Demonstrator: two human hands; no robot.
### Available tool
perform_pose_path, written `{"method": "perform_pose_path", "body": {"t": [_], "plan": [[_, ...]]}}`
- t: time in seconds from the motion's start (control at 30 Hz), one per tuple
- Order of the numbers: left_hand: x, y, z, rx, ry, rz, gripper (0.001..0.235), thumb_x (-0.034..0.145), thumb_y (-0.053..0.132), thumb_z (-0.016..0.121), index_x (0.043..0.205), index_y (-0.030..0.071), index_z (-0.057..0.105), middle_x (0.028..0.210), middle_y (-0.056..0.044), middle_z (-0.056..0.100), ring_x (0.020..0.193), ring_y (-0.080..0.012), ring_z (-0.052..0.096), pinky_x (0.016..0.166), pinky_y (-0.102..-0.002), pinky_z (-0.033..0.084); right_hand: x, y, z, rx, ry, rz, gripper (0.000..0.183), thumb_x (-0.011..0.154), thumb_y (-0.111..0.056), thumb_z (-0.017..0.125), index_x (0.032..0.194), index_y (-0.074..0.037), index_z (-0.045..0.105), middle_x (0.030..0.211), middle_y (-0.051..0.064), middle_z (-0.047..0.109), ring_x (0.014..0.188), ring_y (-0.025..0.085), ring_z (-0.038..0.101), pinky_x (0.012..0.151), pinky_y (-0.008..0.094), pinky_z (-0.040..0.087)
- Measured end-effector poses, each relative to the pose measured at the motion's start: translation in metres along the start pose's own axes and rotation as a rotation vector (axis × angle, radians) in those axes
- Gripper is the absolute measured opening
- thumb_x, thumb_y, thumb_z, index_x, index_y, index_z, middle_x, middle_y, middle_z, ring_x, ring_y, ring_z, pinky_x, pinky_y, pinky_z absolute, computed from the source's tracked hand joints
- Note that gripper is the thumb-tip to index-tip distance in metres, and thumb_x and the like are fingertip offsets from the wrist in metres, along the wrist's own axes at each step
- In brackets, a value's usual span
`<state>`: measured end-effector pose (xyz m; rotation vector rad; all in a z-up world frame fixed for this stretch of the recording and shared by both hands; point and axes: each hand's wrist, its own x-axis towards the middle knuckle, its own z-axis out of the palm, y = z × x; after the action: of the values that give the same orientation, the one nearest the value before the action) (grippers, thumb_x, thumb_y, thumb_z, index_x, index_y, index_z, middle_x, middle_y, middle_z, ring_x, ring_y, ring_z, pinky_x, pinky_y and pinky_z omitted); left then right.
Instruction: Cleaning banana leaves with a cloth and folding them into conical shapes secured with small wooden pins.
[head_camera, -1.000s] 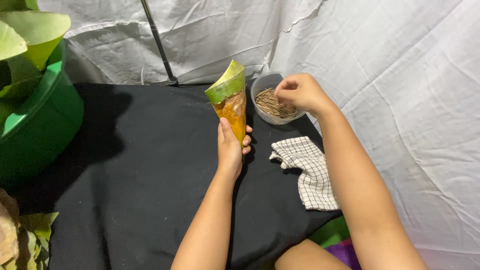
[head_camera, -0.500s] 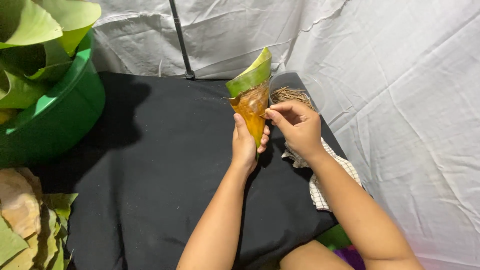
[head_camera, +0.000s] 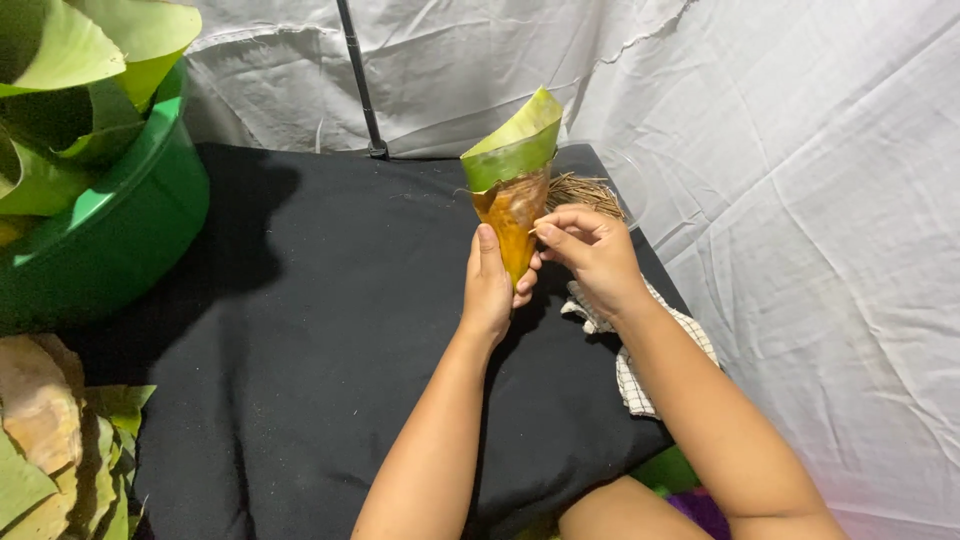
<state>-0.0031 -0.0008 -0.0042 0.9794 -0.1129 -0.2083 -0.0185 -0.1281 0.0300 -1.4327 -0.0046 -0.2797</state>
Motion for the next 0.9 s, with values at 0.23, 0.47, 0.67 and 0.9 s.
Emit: {"method": "perform_pose_path", "body": {"t": [0.23, 0.47, 0.67, 0.9], "plan": [[0.005, -0.012, -0.008, -0.072, -0.092, -0.054, 0.050, 0.111, 0.050, 0.023, 0.135, 0.009, 0.038, 0.077, -0.011, 0.054, 0.049, -0.0086, 0.049, 0.032, -0.015, 0.035, 0.007, 0.017, -0.013, 0.215, 0.001, 0.237, 0.012, 0.095, -0.007, 0.072, 0.103, 0.002, 0.072, 0.086, 0.011, 0.073, 0.080, 0.016, 0.072, 0.073, 0.024, 0.060], [0.003, -0.015, -0.010, -0.188, -0.114, -0.087, 0.047, 0.112, 0.047, 0.027, 0.142, 0.012, 0.035, 0.075, -0.010, 0.052, 0.045, -0.0064, 0.043, 0.030, -0.014, 0.032, -0.001, 0.021, 0.003, 0.164, -0.046, 0.087, 0.010, 0.093, -0.001, 0.073, 0.102, 0.005, 0.074, 0.074, 0.008, 0.065, 0.060, 0.014, 0.065, 0.058, 0.019, 0.051], [0.000, -0.011, -0.011, -0.350, -0.114, -0.176, 0.056, 0.107, 0.060, 0.026, 0.125, 0.012, 0.049, 0.075, -0.009, 0.055, 0.044, -0.0042, 0.041, 0.029, -0.011, 0.027, 0.000, 0.021, 0.000, 0.007, -0.069, -0.089, 0.019, 0.087, 0.000, 0.079, 0.106, 0.001, 0.078, 0.092, 0.006, 0.060, 0.060, 0.012, 0.066, 0.054, 0.022, 0.055], [-0.006, 0.002, -0.006, -0.187, -0.110, -0.106, 0.034, 0.098, 0.032, 0.071, 0.113, 0.008, 0.054, 0.087, -0.010, 0.066, 0.049, -0.0049, 0.044, 0.032, -0.013, 0.034, -0.002, -0.003, -0.002, 0.265, 0.013, 0.108, 0.042, 0.094, -0.008, 0.068, 0.134, -0.007, 0.054, 0.109, 0.006, 0.062, 0.085, 0.016, 0.071, 0.067, 0.024, 0.061]]}}
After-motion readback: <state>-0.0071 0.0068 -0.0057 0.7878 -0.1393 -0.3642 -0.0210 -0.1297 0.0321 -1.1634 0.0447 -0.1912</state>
